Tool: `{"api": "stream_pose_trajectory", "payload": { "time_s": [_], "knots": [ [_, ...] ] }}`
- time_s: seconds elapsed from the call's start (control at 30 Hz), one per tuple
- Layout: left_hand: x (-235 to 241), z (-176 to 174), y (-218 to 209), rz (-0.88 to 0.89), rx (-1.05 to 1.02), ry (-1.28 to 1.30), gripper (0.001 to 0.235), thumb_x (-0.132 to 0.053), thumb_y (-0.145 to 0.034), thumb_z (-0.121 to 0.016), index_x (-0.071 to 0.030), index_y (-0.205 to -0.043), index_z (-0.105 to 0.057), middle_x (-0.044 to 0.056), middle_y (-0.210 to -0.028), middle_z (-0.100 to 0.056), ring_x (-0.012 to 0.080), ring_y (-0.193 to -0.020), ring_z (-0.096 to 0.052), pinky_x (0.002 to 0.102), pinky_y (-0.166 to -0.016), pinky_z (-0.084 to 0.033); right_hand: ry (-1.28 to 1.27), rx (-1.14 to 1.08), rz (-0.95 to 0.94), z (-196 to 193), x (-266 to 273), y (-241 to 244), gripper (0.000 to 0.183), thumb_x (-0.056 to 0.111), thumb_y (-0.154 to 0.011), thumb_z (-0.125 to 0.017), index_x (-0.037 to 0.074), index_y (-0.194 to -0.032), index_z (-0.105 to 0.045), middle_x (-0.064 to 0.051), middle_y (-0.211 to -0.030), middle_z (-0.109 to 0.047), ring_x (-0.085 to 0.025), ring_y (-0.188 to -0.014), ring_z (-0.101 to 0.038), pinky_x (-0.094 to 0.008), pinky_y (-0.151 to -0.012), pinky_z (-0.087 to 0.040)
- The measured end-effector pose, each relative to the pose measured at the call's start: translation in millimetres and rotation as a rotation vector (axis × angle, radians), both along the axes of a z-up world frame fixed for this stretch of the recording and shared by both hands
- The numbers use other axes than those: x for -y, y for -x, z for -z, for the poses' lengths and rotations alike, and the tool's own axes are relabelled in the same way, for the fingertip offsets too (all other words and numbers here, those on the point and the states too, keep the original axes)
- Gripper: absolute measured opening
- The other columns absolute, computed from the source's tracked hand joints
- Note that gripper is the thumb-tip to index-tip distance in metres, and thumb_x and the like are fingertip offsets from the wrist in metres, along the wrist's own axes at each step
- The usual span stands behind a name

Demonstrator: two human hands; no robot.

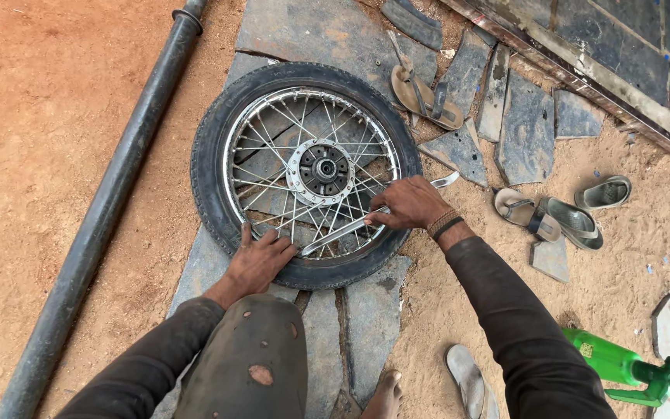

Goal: The person uses a tire lever to pry the tire bead away from the rim of a motorcycle wheel. They repeatedly insert the lever between the tire and rim, lever the bead over the rim edge, and reposition the tool around the circumference.

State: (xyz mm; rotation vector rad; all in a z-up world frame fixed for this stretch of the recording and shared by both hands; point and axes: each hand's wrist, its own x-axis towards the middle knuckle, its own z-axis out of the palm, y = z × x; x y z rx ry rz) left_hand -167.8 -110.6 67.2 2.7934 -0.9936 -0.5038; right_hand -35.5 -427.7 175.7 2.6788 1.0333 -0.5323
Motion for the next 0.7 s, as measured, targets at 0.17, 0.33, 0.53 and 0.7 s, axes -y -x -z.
{"api": "stream_pose_trajectory", "payload": {
  "time_s": [0.17, 0.33, 0.53, 0.7],
  "knots": [
    [-8.7, -3.4, -5.2, 0.031, 0.092, -0.024, 0.058, -0.013, -0.085, -0.069, -0.019, -0.139, -0.048, -0.001, -0.124, -0.053, 0.0222, -0.124, -0.047, 0.074, -0.111, -0.032, 0.112, -0.037, -0.07, -4.1, -20.9, -19.6, 0.042, 0.069, -0.089, -0.061, 0.033, -0.101, -0.079, 0.0, -0.057, -0.062, -0.015, -0.053, -0.061, -0.035, -0.045, -0.042],
    [-13.5, 1.0, -2.1, 0.002, 0.163, -0.027, 0.052, -0.017, -0.088, -0.066, -0.022, -0.137, -0.048, 0.003, -0.132, -0.051, 0.0254, -0.13, -0.045, 0.073, -0.114, -0.027, 0.063, -0.051, -0.138, -5.6, -34.4, -41.6, 0.039, 0.063, -0.087, -0.066, 0.03, -0.098, -0.081, 0.0, -0.064, -0.067, -0.02, -0.06, -0.066, -0.038, -0.05, -0.048],
    [-6.6, 11.1, 9.5, 0.01, 0.156, -0.029, 0.058, -0.016, -0.087, -0.063, -0.016, -0.142, -0.046, 0.003, -0.136, -0.047, 0.0237, -0.13, -0.044, 0.081, -0.112, -0.013, 0.056, -0.074, -0.14, -18.1, -58.6, -46.8, 0.037, 0.061, -0.084, -0.07, 0.03, -0.1, -0.081, -0.003, -0.067, -0.07, -0.024, -0.064, -0.07, -0.041, -0.053, -0.05],
    [-3.6, 30.3, 16.1, -0.014, 0.301, 0.045, 0.05, -0.017, -0.09, -0.062, -0.02, -0.139, -0.052, 0.0, -0.13, -0.05, 0.0222, -0.128, -0.046, 0.083, -0.114, -0.006, 0.007, -0.043, -0.174, -27.5, -54.3, -47.2, 0.037, 0.062, -0.083, -0.071, 0.028, -0.095, -0.082, -0.004, -0.066, -0.07, -0.025, -0.066, -0.069, -0.041, -0.055, -0.051]
  ]
}}
